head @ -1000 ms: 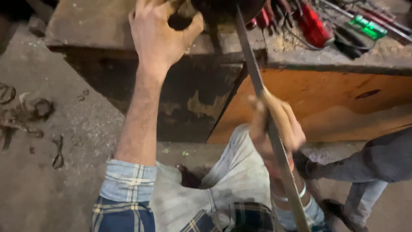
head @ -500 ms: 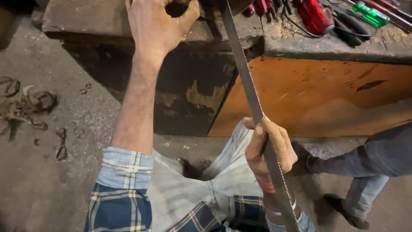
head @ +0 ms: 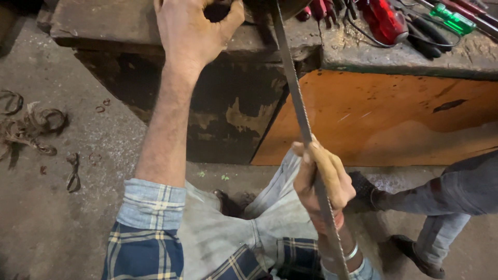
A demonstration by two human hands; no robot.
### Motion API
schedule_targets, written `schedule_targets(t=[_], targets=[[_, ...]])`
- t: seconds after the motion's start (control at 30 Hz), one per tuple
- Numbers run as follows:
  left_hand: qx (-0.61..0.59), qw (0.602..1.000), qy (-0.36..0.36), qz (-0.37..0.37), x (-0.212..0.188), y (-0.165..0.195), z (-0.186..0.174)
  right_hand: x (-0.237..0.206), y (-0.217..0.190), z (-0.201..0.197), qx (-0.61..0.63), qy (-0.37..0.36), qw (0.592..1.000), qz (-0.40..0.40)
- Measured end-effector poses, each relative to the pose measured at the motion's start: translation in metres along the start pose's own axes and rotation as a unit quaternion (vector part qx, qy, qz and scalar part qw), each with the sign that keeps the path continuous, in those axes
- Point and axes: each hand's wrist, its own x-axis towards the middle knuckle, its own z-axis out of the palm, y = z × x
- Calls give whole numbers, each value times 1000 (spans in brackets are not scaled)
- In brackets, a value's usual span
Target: The person files the inner surface of a cylindrical motor stator, then places a coil of white wire into the stator and uses pliers to adjust and secure the wire inside. The work is performed at a cluttered workshop bench with various tools visible.
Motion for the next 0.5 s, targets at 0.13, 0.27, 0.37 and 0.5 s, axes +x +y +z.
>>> schedule_targets(t=[0.13, 0.27, 0.37, 0.5], targets=[[4, 1000, -12, -5, 2, 4, -4, 19, 20, 6, 12, -10, 999, -49], [19, 1000, 7, -5, 4, 9, -6, 49, 33, 32, 0, 8, 1000, -22], [9, 1000, -13, -16, 5, 12, -8, 99, 53, 79, 32, 13, 998, -59], [-5, 999, -14, -35, 8, 14, -12, 131, 64, 105, 35, 41, 996, -72]])
